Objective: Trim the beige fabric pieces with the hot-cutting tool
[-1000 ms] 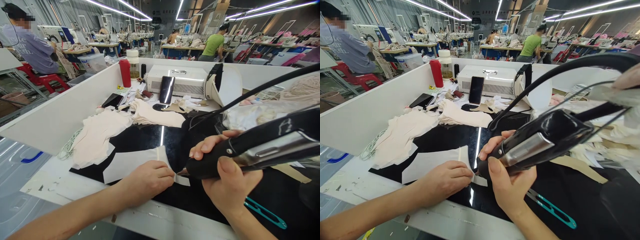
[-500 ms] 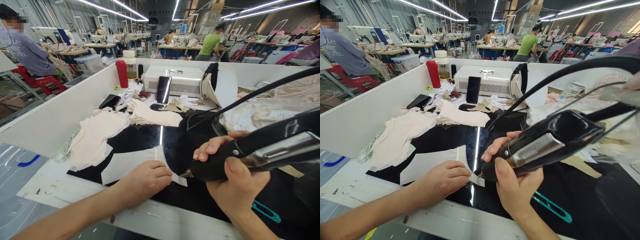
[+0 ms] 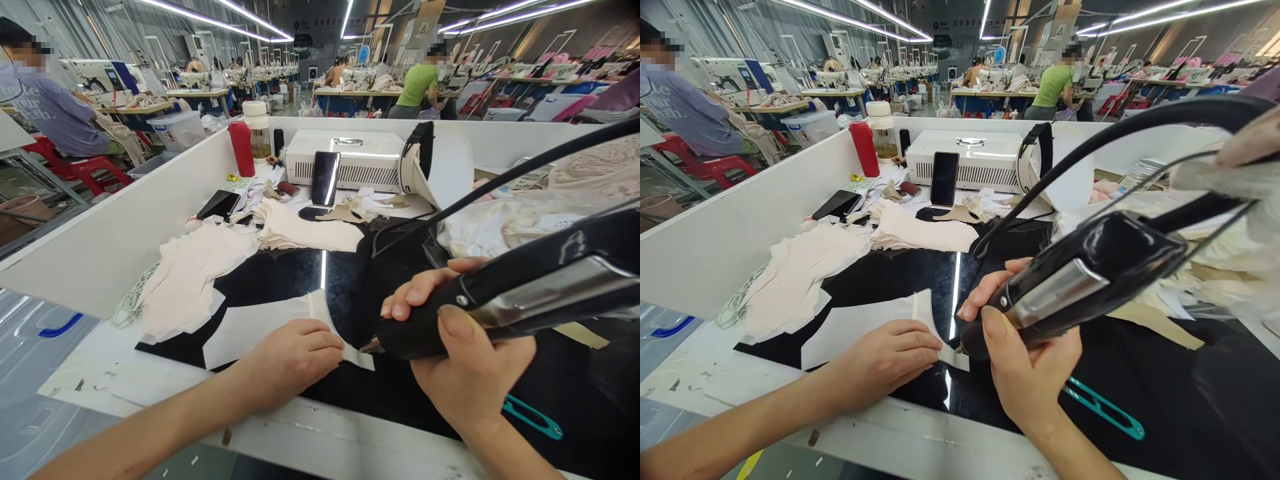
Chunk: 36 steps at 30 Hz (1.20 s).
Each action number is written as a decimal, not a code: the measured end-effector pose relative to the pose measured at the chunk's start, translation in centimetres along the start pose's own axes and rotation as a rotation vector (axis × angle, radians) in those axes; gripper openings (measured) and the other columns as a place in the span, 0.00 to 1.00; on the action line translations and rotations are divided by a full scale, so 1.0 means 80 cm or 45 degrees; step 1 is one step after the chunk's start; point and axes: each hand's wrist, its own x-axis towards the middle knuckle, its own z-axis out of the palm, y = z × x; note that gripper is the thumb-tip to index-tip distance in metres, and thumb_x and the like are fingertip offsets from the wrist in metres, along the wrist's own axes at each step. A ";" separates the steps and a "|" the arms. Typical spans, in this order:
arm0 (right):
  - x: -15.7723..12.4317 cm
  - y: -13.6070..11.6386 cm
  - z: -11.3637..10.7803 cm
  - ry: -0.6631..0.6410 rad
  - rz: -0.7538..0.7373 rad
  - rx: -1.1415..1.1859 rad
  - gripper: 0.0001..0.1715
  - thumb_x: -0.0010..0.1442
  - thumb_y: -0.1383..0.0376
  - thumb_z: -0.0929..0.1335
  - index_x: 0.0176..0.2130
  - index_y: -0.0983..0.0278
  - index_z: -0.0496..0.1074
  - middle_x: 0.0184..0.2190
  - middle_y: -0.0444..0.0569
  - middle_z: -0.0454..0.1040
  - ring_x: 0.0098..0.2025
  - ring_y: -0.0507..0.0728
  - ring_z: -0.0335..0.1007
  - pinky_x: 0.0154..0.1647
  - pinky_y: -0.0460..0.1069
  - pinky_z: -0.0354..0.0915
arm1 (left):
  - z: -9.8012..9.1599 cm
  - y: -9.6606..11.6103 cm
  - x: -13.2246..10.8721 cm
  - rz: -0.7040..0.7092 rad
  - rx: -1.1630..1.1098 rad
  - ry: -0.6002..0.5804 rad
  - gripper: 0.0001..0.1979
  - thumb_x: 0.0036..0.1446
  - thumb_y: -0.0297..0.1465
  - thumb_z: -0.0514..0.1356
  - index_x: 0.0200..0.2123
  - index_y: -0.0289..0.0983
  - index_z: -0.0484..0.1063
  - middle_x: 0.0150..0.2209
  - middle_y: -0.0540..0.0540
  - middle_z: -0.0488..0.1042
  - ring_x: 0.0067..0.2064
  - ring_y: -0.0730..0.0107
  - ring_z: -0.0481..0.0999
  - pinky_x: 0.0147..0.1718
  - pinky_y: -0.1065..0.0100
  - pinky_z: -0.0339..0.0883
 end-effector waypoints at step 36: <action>-0.007 -0.015 -0.002 0.025 -0.010 0.049 0.25 0.60 0.53 0.88 0.49 0.55 0.82 0.30 0.40 0.80 0.25 0.56 0.77 0.28 0.53 0.80 | -0.006 0.002 0.005 -0.113 -0.045 -0.078 0.10 0.84 0.23 0.59 0.51 0.36 0.81 0.51 0.41 0.89 0.52 0.63 0.88 0.59 0.61 0.84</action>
